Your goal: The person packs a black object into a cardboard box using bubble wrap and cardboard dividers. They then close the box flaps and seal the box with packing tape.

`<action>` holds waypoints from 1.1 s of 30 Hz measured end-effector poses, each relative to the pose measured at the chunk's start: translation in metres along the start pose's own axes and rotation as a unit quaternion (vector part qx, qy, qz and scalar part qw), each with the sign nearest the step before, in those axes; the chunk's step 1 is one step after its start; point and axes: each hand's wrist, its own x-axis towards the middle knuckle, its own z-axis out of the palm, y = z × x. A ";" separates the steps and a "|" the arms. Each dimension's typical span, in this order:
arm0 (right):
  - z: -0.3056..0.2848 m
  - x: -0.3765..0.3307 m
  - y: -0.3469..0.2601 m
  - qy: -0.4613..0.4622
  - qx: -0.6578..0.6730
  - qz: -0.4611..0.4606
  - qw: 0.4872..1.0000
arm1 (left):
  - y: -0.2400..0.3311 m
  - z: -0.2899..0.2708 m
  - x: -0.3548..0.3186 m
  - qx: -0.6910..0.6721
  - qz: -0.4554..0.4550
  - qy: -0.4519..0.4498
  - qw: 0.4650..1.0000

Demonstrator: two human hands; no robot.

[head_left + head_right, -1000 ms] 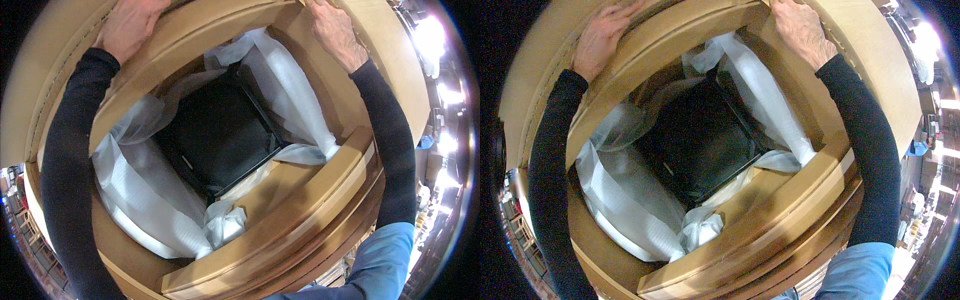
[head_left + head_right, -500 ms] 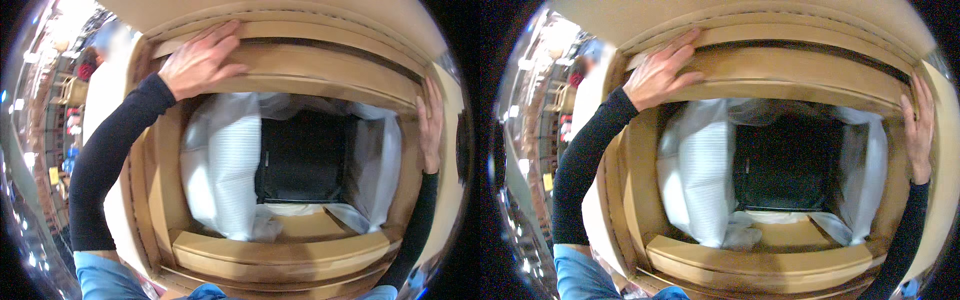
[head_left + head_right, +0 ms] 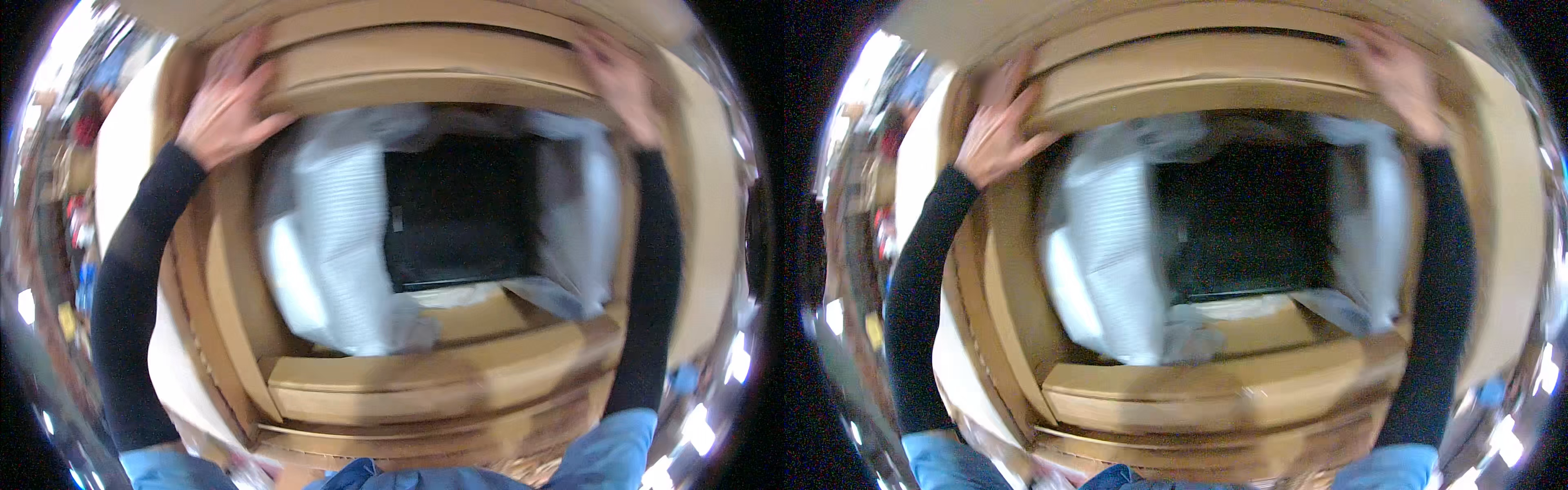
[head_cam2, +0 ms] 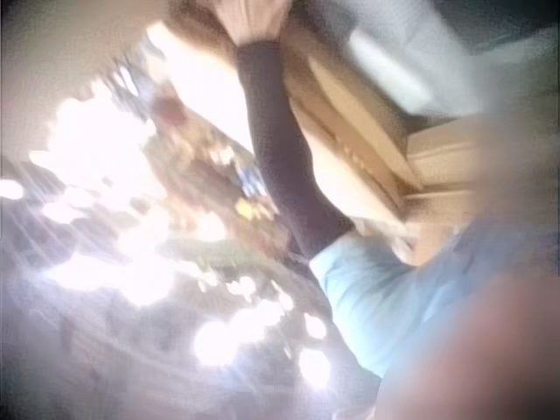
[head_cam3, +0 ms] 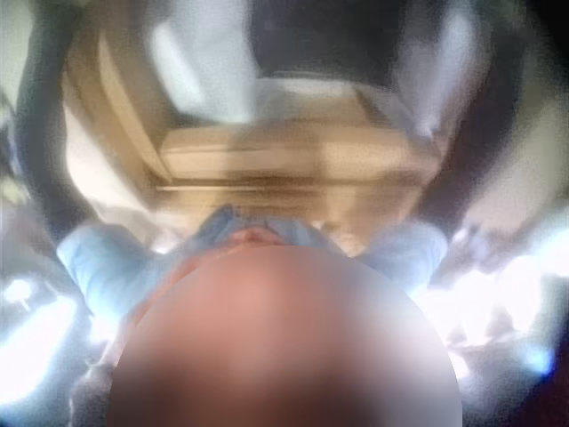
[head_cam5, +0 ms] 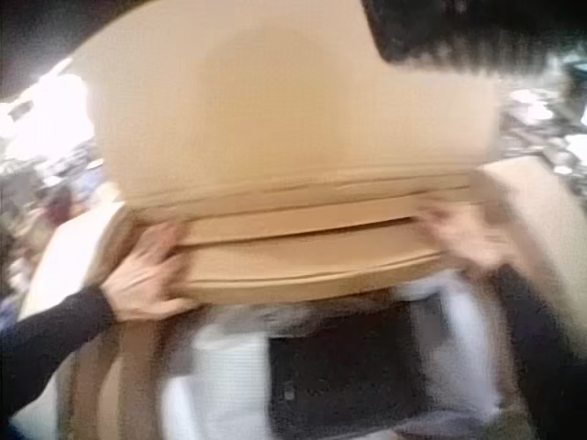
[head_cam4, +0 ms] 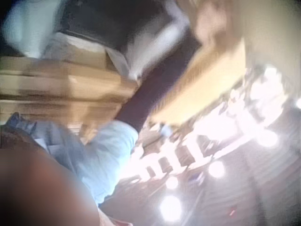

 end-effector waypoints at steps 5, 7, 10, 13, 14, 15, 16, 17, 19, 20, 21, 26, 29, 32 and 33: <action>-0.045 0.013 0.001 -0.130 0.021 -0.035 0.991 | 0.010 -0.007 -0.003 -0.069 -0.022 0.018 0.997; -0.080 0.022 0.000 -0.115 0.086 0.063 0.988 | 0.014 -0.011 -0.015 -0.052 -0.047 0.007 0.997; -0.129 0.041 0.046 0.249 0.471 0.044 0.845 | 0.013 -0.018 -0.015 -0.039 -0.049 0.002 0.998; -0.134 0.054 0.113 0.319 0.634 -0.013 0.704 | 0.013 -0.004 -0.011 -0.044 -0.033 0.003 0.999; -0.120 0.057 0.085 0.336 0.732 -0.001 0.593 | 0.010 0.001 -0.012 -0.047 -0.033 0.005 0.998; -0.089 0.053 0.084 0.278 0.708 0.058 0.647 | 0.009 -0.004 -0.017 -0.049 -0.034 0.010 0.998; -0.052 0.029 0.095 0.227 0.664 0.119 0.702 | 0.011 -0.007 -0.017 -0.059 -0.030 -0.002 0.998; -0.029 0.015 0.114 0.180 0.608 0.169 0.755 | 0.016 -0.005 -0.005 -0.071 -0.026 0.001 0.997; -0.024 0.019 0.134 0.107 0.579 0.191 0.786 | 0.014 -0.002 0.004 -0.066 -0.007 0.011 0.998; -0.021 0.030 0.120 0.086 0.554 0.198 0.804 | 0.012 -0.001 -0.003 -0.060 -0.020 -0.001 0.998; -0.020 0.036 0.106 0.066 0.528 0.205 0.822 | 0.012 -0.001 -0.012 -0.054 -0.033 -0.013 0.998; -0.063 0.052 0.118 0.214 0.206 0.066 0.953 | 0.006 0.003 -0.018 -0.064 -0.024 -0.006 0.998; -0.016 -0.006 0.136 0.137 0.454 0.219 0.853 | 0.010 0.005 -0.009 -0.049 -0.025 -0.004 0.998; -0.027 -0.007 0.120 0.104 0.405 0.239 0.876 | 0.014 -0.005 -0.002 -0.040 -0.038 -0.021 0.998; -0.034 -0.011 0.118 0.116 0.351 0.238 0.898 | 0.014 -0.002 0.001 -0.042 -0.038 -0.014 0.998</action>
